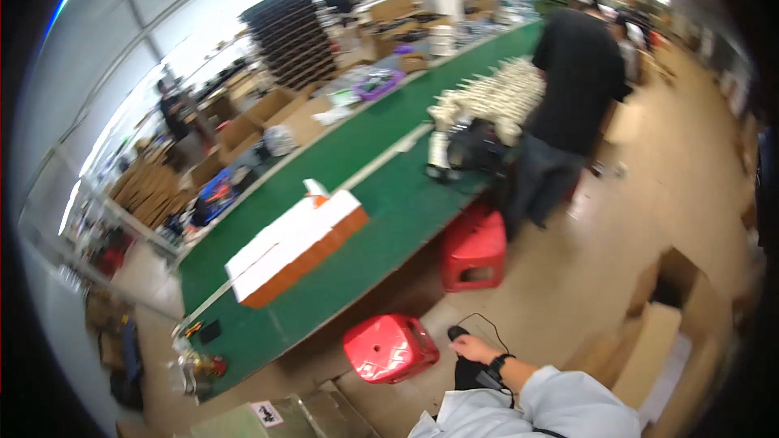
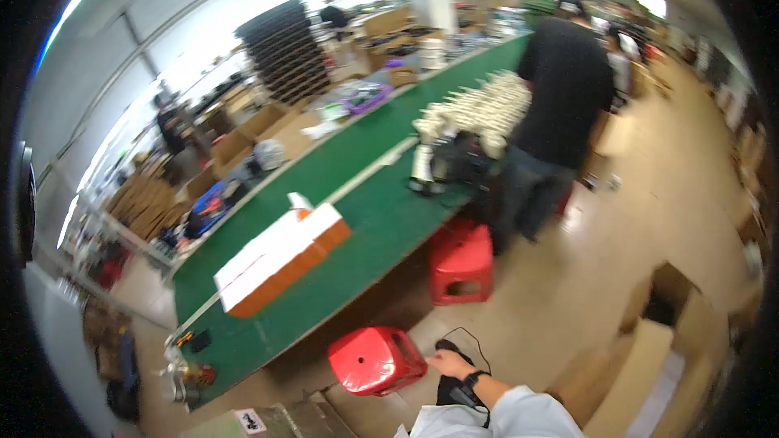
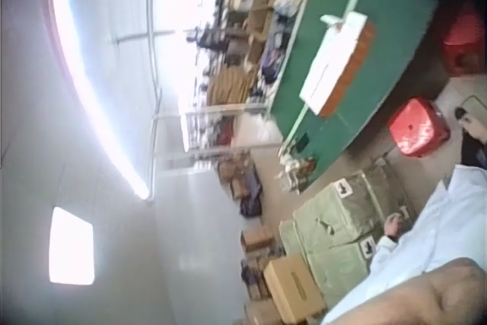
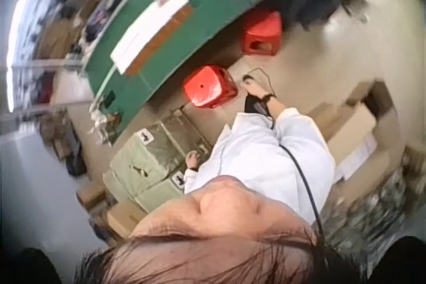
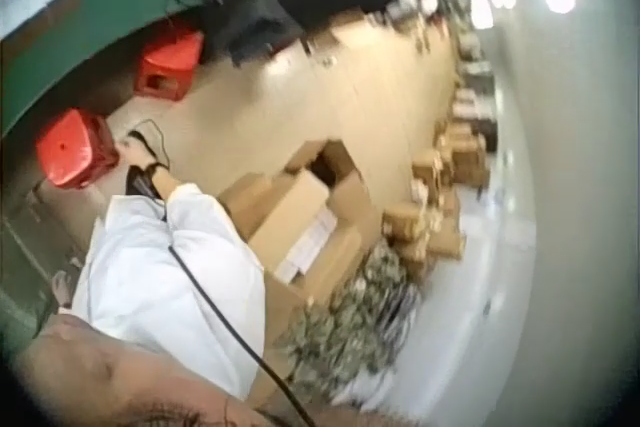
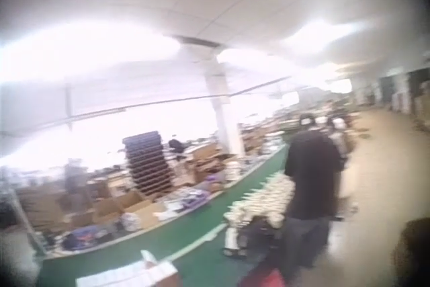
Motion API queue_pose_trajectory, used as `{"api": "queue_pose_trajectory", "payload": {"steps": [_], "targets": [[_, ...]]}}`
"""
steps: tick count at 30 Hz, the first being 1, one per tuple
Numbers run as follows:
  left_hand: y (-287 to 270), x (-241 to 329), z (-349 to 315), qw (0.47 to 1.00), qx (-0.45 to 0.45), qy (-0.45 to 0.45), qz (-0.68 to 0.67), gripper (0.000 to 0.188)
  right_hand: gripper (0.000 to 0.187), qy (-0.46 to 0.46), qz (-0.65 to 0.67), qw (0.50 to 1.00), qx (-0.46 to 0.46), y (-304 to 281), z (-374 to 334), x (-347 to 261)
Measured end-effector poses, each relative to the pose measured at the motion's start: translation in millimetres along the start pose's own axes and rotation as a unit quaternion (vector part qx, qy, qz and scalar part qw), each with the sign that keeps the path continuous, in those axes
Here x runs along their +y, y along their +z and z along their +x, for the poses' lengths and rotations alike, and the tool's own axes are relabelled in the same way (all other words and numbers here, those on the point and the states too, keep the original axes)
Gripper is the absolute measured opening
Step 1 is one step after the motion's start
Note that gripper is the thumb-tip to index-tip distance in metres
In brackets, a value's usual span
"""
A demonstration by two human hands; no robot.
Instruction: Packing small white product boxes into a large shipping carton.
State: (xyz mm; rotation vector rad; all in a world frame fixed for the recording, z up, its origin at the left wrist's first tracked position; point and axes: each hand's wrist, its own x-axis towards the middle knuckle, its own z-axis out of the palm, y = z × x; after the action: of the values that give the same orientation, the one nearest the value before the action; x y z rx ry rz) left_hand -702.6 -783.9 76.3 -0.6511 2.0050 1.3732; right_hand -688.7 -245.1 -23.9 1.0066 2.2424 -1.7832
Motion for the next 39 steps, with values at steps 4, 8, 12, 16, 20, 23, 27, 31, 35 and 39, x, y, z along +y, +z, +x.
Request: {"api": "queue_pose_trajectory", "payload": {"steps": [4, 8, 12, 16, 20, 23, 27, 31, 35, 39], "targets": [[-4, 1, 54, 0.987, -0.093, -0.051, 0.120, 0.032, 0.045, 0.142, 0.068, 0.978, 0.137, 16, -207, 98], [60, 17, 114, 0.910, -0.247, 0.095, 0.319, 0.019, 0.044, 0.214, 0.128, 0.936, 0.250, 2, -385, 112], [170, 47, 129, 0.801, -0.304, 0.247, 0.452, 0.017, 0.042, 0.284, 0.087, 0.866, 0.402, -1, -496, 130], [299, 65, 85, 0.825, -0.416, 0.180, 0.337, 0.018, 0.040, 0.248, 0.183, 0.811, 0.497, -6, -558, 154], [425, 39, -62, 0.714, -0.506, 0.292, 0.385, 0.029, 0.040, 0.213, 0.113, 0.766, 0.596, -27, -630, 209], [483, -9, -217, 0.625, -0.643, 0.257, 0.362, 0.030, 0.041, 0.258, 0.117, 0.722, 0.631, -78, -696, 251], [543, -117, -379, 0.499, -0.745, 0.245, 0.369, 0.039, 0.046, 0.338, 0.080, 0.732, 0.586, -172, -758, 351], [578, -251, -450, 0.526, -0.659, 0.222, 0.490, 0.057, 0.054, 0.389, 0.112, 0.786, 0.468, -204, -765, 453], [615, -339, -447, 0.558, -0.485, 0.247, 0.627, 0.077, 0.083, 0.416, 0.235, 0.826, 0.300, -225, -732, 503], [646, -406, -476, 0.597, -0.412, 0.116, 0.678, 0.096, 0.103, 0.390, 0.288, 0.792, 0.372, -152, -769, 629]]}}
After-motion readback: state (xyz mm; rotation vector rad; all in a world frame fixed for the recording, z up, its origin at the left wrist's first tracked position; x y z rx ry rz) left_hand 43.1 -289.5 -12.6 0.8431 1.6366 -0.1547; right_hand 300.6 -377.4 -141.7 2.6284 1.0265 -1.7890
